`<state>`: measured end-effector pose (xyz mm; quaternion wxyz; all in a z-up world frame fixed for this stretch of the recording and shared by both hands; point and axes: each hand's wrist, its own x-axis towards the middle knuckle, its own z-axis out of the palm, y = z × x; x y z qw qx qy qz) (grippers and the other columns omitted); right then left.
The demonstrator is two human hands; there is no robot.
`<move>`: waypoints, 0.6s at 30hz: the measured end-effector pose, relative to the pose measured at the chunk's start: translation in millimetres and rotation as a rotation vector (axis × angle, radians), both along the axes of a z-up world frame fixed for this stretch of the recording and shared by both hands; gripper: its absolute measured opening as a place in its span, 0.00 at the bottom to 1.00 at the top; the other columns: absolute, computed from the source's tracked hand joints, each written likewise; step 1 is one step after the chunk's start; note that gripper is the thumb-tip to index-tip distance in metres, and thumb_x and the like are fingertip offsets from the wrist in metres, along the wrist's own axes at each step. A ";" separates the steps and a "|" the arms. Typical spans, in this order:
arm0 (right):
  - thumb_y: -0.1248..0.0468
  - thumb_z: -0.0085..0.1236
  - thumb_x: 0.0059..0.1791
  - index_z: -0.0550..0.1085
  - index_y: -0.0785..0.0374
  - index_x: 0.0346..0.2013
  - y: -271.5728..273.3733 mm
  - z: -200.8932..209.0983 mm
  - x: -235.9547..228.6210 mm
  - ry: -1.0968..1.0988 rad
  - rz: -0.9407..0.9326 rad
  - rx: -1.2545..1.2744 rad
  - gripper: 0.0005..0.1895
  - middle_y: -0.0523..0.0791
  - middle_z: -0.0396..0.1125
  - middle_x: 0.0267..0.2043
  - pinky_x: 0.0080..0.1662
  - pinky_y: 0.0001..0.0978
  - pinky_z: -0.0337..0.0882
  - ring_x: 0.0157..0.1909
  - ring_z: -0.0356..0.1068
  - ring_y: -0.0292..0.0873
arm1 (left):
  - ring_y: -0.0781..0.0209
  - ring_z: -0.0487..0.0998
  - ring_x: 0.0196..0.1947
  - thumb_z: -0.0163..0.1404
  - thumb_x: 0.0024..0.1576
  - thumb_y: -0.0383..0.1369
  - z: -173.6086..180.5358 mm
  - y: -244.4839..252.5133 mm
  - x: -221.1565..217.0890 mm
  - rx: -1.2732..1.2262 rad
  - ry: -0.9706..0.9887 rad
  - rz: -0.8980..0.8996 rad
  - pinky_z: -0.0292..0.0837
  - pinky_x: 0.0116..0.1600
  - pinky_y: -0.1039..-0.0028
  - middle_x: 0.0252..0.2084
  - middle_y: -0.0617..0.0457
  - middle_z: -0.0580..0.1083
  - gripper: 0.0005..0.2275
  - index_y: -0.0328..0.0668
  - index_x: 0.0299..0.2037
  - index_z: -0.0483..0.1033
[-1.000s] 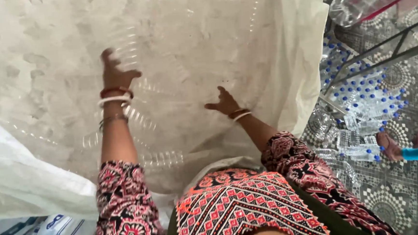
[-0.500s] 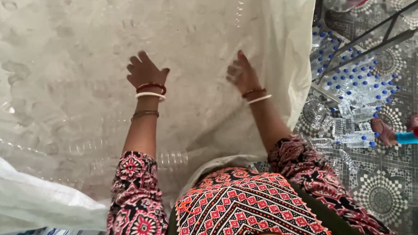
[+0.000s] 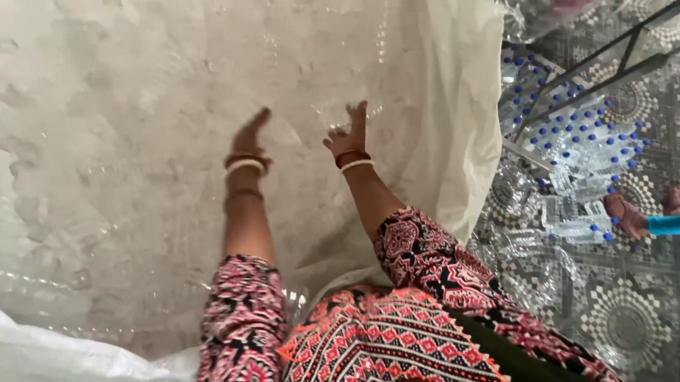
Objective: The person repeatedly picks up clear plastic bottles from a large white sack and places them into a smaller clear plastic bag. The action is continuous and repetitive throughout the clip.
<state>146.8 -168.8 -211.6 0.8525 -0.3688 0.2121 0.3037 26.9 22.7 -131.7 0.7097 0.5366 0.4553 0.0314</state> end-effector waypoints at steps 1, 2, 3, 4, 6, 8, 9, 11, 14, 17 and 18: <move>0.24 0.51 0.37 0.53 0.42 0.75 4.1 -4.0 8.1 0.021 -0.038 -0.017 0.56 0.62 0.37 0.74 0.67 0.68 0.48 0.73 0.42 0.69 | 0.47 0.64 0.64 0.56 0.49 0.54 -6.2 -4.7 8.2 0.025 -0.003 -0.037 0.65 0.55 0.56 0.71 0.54 0.65 0.36 0.55 0.69 0.68; 0.24 0.51 0.36 0.55 0.41 0.73 4.1 -9.8 12.7 0.048 -0.083 -0.039 0.55 0.61 0.40 0.75 0.66 0.66 0.47 0.72 0.46 0.69 | 0.46 0.62 0.67 0.56 0.51 0.55 -14.4 -12.2 14.6 0.046 0.001 -0.081 0.62 0.59 0.57 0.73 0.54 0.63 0.36 0.55 0.71 0.66; 0.24 0.51 0.36 0.55 0.41 0.73 3.3 -4.3 13.1 0.045 -0.089 -0.032 0.55 0.61 0.40 0.75 0.66 0.66 0.47 0.72 0.46 0.69 | 0.46 0.62 0.67 0.56 0.51 0.55 6.1 -16.9 14.9 0.052 -0.002 -0.087 0.62 0.59 0.57 0.73 0.54 0.63 0.36 0.55 0.71 0.66; 0.26 0.54 0.37 0.57 0.43 0.73 -4.4 -2.3 6.5 0.045 -0.099 -0.051 0.54 0.59 0.40 0.75 0.67 0.64 0.50 0.72 0.46 0.66 | 0.46 0.62 0.68 0.57 0.51 0.55 22.7 -27.4 9.4 0.014 0.008 -0.046 0.61 0.62 0.58 0.74 0.54 0.61 0.37 0.55 0.71 0.64; 0.28 0.57 0.38 0.59 0.45 0.73 -23.2 0.9 4.1 0.043 -0.119 -0.067 0.54 0.57 0.39 0.75 0.68 0.63 0.53 0.72 0.47 0.64 | 0.46 0.62 0.70 0.58 0.51 0.55 48.6 -40.9 -6.2 -0.021 0.015 -0.015 0.61 0.65 0.59 0.74 0.54 0.60 0.38 0.54 0.71 0.63; 0.31 0.59 0.39 0.61 0.50 0.70 -49.8 4.4 14.9 -0.082 0.025 -0.123 0.51 0.56 0.48 0.71 0.63 0.54 0.62 0.68 0.56 0.57 | 0.49 0.64 0.69 0.57 0.49 0.55 66.6 -48.9 -23.7 0.024 0.007 -0.085 0.63 0.68 0.60 0.73 0.57 0.62 0.37 0.56 0.69 0.64; 0.31 0.59 0.39 0.61 0.50 0.70 -68.1 3.6 25.7 -0.088 0.010 -0.125 0.51 0.56 0.48 0.71 0.63 0.54 0.62 0.68 0.56 0.57 | 0.49 0.64 0.69 0.57 0.49 0.55 51.6 -36.9 -25.3 0.022 -0.001 -0.099 0.63 0.68 0.60 0.73 0.57 0.62 0.37 0.56 0.69 0.64; 0.36 0.66 0.46 0.61 0.63 0.66 -110.1 -2.4 36.0 -0.360 0.353 -0.070 0.47 0.49 0.56 0.69 0.59 0.46 0.65 0.61 0.59 0.51 | 0.47 0.68 0.68 0.60 0.46 0.51 18.7 -15.5 -32.9 0.256 -0.021 -0.446 0.66 0.66 0.56 0.69 0.48 0.69 0.36 0.49 0.67 0.69; 0.37 0.66 0.43 0.64 0.63 0.67 -160.7 135.6 8.8 -0.913 0.875 -0.359 0.48 0.53 0.62 0.66 0.59 0.45 0.67 0.60 0.66 0.52 | 0.49 0.61 0.70 0.69 0.37 0.44 93.9 -58.8 -70.3 0.600 -0.377 -0.731 0.58 0.74 0.60 0.69 0.47 0.66 0.39 0.47 0.63 0.72; 0.41 0.62 0.46 0.69 0.61 0.70 -228.1 200.2 -26.1 -1.531 0.820 -0.370 0.43 0.47 0.60 0.74 0.76 0.45 0.60 0.76 0.59 0.51 | 0.39 0.44 0.79 0.75 0.37 0.43 144.8 -137.4 -70.0 0.765 -0.857 -0.937 0.41 0.79 0.51 0.75 0.40 0.57 0.39 0.47 0.62 0.74; 0.41 0.62 0.46 0.69 0.61 0.70 -253.2 216.2 -36.7 -1.527 0.812 -0.384 0.43 0.47 0.60 0.74 0.76 0.45 0.60 0.76 0.59 0.51 | 0.39 0.44 0.79 0.75 0.37 0.43 173.3 -157.9 -69.3 0.758 -0.867 -0.948 0.41 0.79 0.51 0.75 0.40 0.57 0.39 0.47 0.62 0.74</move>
